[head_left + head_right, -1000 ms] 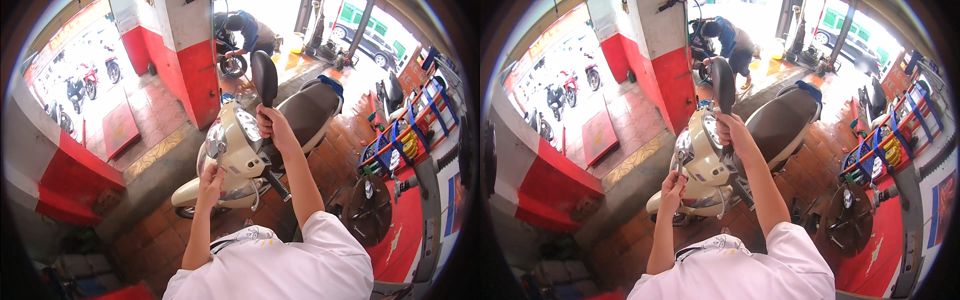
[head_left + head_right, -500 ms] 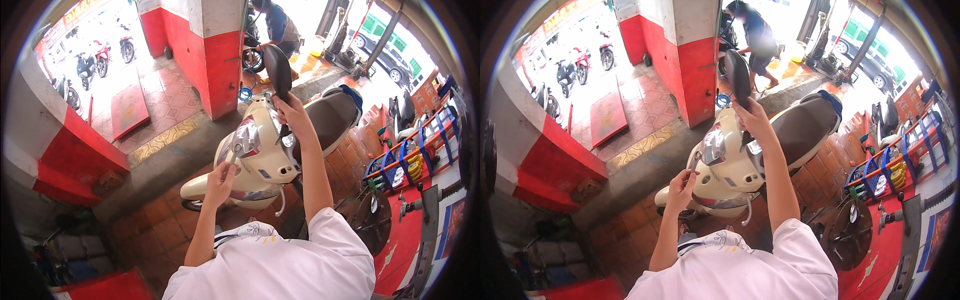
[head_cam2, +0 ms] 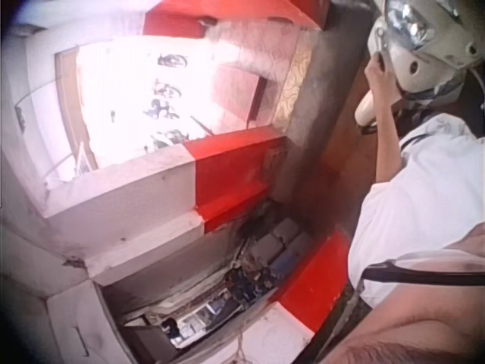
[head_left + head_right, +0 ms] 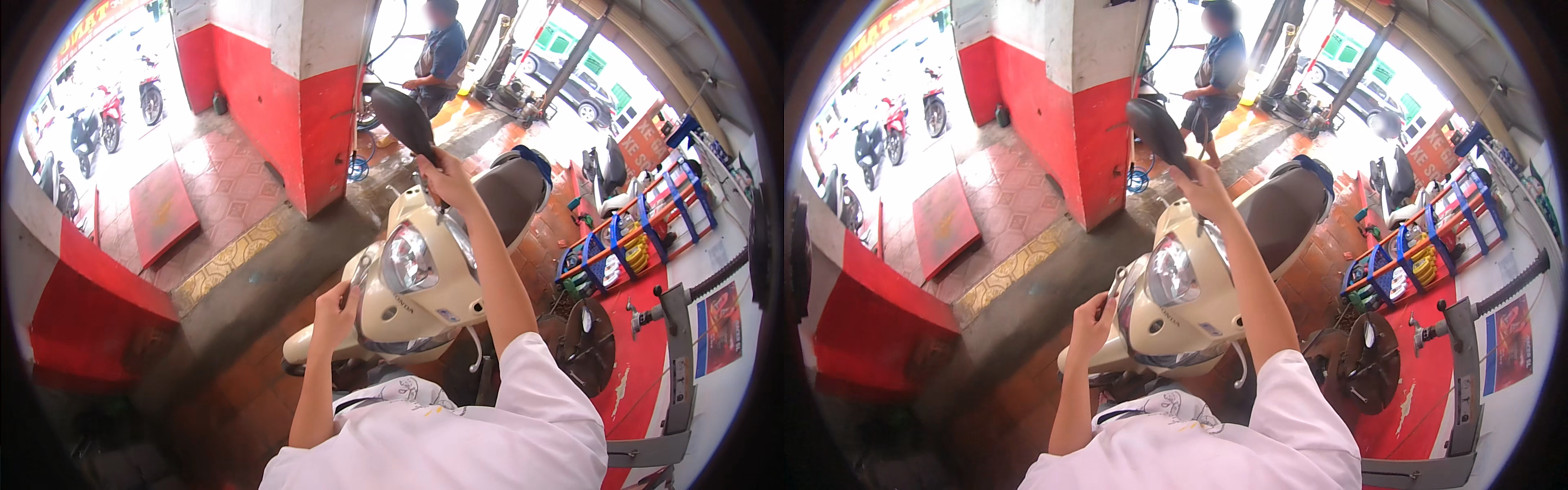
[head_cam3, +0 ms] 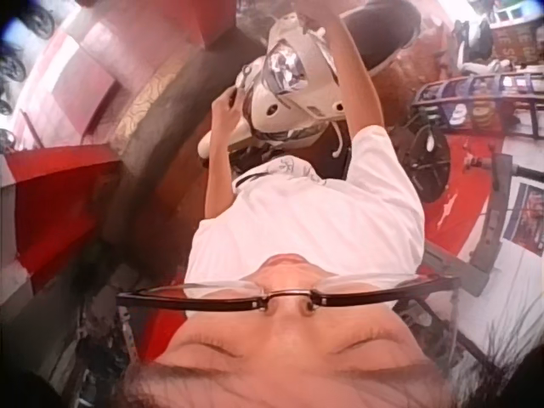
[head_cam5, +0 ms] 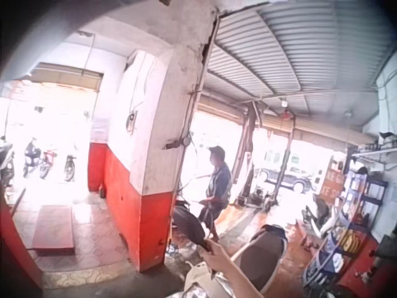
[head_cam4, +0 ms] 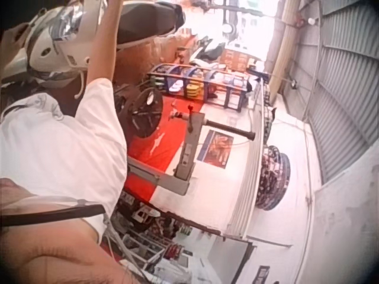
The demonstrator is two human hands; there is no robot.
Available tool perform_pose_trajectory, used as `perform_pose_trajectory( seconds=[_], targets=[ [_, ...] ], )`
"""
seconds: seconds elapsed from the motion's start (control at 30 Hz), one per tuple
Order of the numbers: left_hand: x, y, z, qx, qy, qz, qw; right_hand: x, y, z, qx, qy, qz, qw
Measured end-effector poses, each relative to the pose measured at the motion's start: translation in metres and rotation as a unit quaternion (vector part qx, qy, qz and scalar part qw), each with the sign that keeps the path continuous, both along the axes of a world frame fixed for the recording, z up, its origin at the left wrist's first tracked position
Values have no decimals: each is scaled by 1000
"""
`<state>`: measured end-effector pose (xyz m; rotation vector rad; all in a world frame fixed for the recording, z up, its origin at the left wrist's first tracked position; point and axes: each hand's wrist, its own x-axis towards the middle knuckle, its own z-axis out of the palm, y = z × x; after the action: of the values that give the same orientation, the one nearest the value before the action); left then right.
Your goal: The person uses a wrench to loosen the bolt on a motorcycle side mirror and then unscrews and removes the mirror by hand.
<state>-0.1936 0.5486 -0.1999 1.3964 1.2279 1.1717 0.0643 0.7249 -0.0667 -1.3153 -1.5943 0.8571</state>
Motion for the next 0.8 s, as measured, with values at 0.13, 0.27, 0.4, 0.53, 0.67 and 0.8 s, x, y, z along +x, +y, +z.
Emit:
perform_pose_trajectory(
  seconds=[0.13,0.27,0.4,0.53,0.67,0.8],
  targets=[
    [20,23,-8,-40,39,4,998,-1,77,-15,37,-4,34,999],
    [71,47,-27,-56,88,52,993,6,149,-65,54,-43,51,996],
    [115,73,-38,-35,127,77,988,10,178,-113,38,-36,33,998],
    [118,93,-26,-87,144,48,985,16,192,-122,13,2,60,998],
    [119,104,-46,-65,93,34,993,18,197,-139,-19,-7,78,997],
    [115,110,-39,-98,100,-7,990,18,194,-149,-87,25,150,985]
  ],
)
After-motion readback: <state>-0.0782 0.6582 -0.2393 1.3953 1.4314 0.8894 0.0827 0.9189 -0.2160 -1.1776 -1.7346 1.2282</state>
